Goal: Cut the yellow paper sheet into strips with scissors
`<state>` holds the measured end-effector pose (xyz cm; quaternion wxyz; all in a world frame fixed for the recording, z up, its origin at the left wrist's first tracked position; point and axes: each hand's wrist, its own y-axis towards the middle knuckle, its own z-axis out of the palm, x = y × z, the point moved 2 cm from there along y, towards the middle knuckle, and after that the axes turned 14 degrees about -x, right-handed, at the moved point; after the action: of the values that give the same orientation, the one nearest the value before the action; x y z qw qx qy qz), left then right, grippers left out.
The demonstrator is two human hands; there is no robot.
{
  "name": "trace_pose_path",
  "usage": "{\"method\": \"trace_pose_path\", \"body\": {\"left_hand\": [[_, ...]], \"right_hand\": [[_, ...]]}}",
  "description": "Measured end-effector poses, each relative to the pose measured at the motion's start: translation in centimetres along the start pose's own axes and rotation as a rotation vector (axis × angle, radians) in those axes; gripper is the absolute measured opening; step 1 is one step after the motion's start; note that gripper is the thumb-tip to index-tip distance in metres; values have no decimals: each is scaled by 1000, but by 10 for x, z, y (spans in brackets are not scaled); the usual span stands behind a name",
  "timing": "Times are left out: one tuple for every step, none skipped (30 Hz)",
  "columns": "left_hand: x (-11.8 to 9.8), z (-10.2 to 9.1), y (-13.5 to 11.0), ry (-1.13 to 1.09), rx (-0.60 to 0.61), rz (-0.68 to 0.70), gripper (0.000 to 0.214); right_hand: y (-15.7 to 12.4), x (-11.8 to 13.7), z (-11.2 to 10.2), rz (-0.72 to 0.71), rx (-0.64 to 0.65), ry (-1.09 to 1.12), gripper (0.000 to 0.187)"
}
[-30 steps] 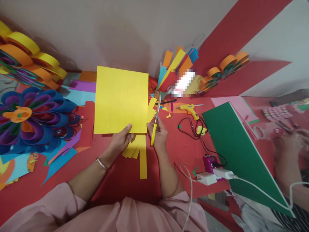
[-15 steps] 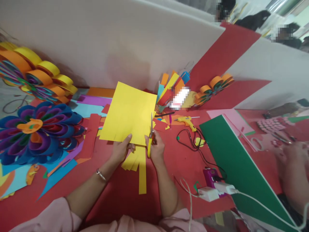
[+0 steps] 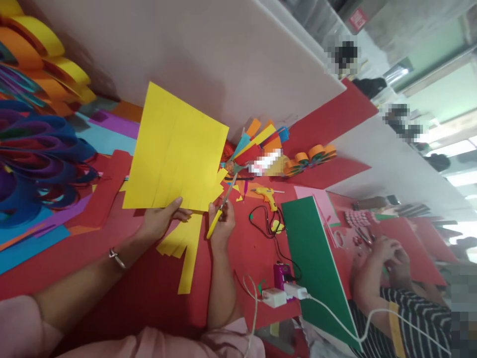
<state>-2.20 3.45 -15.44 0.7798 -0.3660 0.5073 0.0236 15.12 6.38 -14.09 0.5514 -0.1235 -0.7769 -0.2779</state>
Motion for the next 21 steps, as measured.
{"method": "trace_pose_path", "body": {"left_hand": [[-1, 0, -1, -1, 0, -8, 52], [-2, 1, -2, -4, 0, -11, 53], [-4, 1, -3, -8, 4, -12, 53], [-5, 2, -4, -11, 7, -9, 54], [-6, 2, -5, -17, 8, -2, 55], [-7, 2, -5, -17, 17, 3, 56], [-7, 1, -5, -20, 22, 17, 56], [-7, 1, -4, -21, 28, 31, 56], [-6, 0, -3, -19, 28, 38, 56], [-5, -1, -2, -27, 16, 49, 56], [-5, -1, 0, -40, 5, 60, 55], [-5, -1, 0, -56, -6, 74, 55], [-7, -1, 1, -74, -12, 88, 53], [-9, -1, 0, -81, -15, 104, 53], [-14, -1, -2, -79, -18, 122, 52], [-20, -1, -5, -75, -18, 142, 51], [-28, 0, -9, -75, -21, 172, 50], [-38, 1, -14, -83, -16, 208, 48], [-49, 3, -20, -134, -1, 269, 46], [-61, 6, -26, -184, 21, 330, 45], [-72, 9, -33, -225, 23, 385, 43]], "right_hand": [[0, -2, 1, 4, 0, 0, 59], [0, -5, 1, 2, -9, -4, 60], [0, -8, 1, -7, -22, -10, 60], [-1, -11, 2, -18, -34, -18, 60], [-1, -14, 3, -28, -48, -23, 60], [-1, -16, 3, -34, -45, -24, 60], [-2, -17, 4, -35, -41, -22, 60], [-2, -18, 5, -32, -47, -11, 60], [-3, -17, 5, -26, -47, 1, 59], [-3, -16, 5, -21, -37, 11, 57], [-4, -13, 5, -17, -19, 22, 55], [-5, -10, 5, -14, 4, 34, 53], [-5, -5, 4, -13, 27, 48, 51], [-7, 0, 2, -16, 48, 62, 51], [-8, 6, 0, -17, 57, 79, 52], [-10, 12, -4, -28, 70, 90, 54], [-13, 18, -9, -41, 92, 93, 55], [-16, 23, -15, -39, 111, 100, 56], [-20, 28, -21, -33, 135, 108, 58], [-24, 32, -29, -28, 159, 107, 58], [-29, 36, -36, -18, 187, 116, 58]]}}
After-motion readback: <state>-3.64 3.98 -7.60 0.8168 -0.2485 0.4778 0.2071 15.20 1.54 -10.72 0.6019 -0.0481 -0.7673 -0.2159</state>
